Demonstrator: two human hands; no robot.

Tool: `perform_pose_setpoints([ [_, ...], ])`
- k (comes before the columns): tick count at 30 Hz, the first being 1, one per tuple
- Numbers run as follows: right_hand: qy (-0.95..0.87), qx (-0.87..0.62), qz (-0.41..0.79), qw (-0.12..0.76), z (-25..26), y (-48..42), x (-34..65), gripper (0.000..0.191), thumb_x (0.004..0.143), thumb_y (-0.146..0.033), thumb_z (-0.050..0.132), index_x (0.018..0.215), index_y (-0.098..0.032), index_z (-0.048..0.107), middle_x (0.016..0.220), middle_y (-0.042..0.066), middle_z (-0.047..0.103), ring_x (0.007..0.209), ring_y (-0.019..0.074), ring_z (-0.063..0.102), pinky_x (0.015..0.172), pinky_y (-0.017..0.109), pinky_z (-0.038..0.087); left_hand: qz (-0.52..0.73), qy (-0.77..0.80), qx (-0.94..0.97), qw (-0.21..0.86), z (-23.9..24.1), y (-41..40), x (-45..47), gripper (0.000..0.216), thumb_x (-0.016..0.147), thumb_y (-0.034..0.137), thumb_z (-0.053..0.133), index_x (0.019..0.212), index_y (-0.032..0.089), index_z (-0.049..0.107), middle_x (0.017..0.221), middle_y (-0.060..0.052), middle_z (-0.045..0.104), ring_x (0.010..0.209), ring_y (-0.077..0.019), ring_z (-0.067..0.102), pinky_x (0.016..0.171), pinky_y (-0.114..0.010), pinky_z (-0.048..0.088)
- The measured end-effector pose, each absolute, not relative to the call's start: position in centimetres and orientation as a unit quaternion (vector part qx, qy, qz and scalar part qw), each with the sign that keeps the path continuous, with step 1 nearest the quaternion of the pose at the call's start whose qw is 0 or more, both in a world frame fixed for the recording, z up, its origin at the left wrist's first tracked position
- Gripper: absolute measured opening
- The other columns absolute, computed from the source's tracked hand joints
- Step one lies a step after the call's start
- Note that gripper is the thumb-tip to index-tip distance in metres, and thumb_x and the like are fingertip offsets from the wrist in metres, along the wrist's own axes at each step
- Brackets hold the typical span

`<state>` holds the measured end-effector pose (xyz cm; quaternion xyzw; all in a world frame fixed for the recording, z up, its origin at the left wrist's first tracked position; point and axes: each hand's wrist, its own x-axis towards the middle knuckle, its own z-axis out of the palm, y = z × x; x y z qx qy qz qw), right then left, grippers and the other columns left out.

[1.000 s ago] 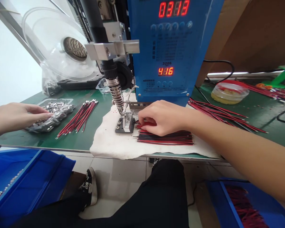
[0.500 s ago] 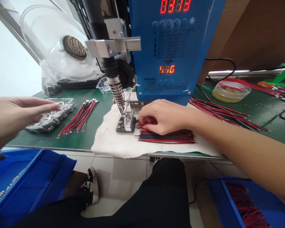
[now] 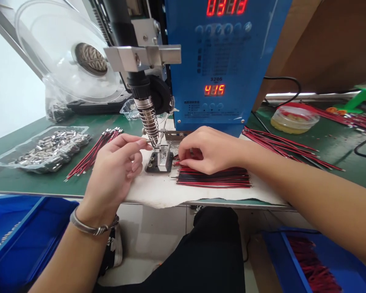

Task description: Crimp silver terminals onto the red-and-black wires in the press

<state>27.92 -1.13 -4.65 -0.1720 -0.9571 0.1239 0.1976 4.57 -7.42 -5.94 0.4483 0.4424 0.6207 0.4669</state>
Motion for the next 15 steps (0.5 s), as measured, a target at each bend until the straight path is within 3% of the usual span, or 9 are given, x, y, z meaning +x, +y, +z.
perform_pose_setpoints([
  [7, -0.957, -0.162, 0.132, 0.203, -4.4, -0.9, 28.1, 0.015, 0.093, -0.017, 0.061, 0.094, -0.017, 0.076, 0.076, 0.000, 0.073, 0.060, 0.0089, 0.061, 0.057, 0.022, 0.046, 0.573, 0.459, 0.498, 0.462, -6.9, -7.9, 4.3, 0.011, 0.088, 0.024, 0.082, 0.084, 0.018, 0.074, 0.078, 0.000, 0.075, 0.049, -0.0023, 0.034, 0.044, -0.017, 0.025],
  [15, -0.958, -0.158, 0.114, 0.212, -4.5, -1.0, 28.0, 0.013, 0.095, -0.016, 0.064, 0.088, -0.018, 0.074, 0.076, -0.001, 0.075, 0.062, 0.0086, 0.064, 0.060, 0.021, 0.048, 0.556, 0.462, 0.518, 0.458, -7.2, -8.1, 4.0, 0.010, 0.090, 0.030, 0.085, 0.087, 0.022, 0.079, 0.076, 0.005, 0.067, 0.052, -0.0039, 0.034, 0.052, -0.019, 0.034],
])
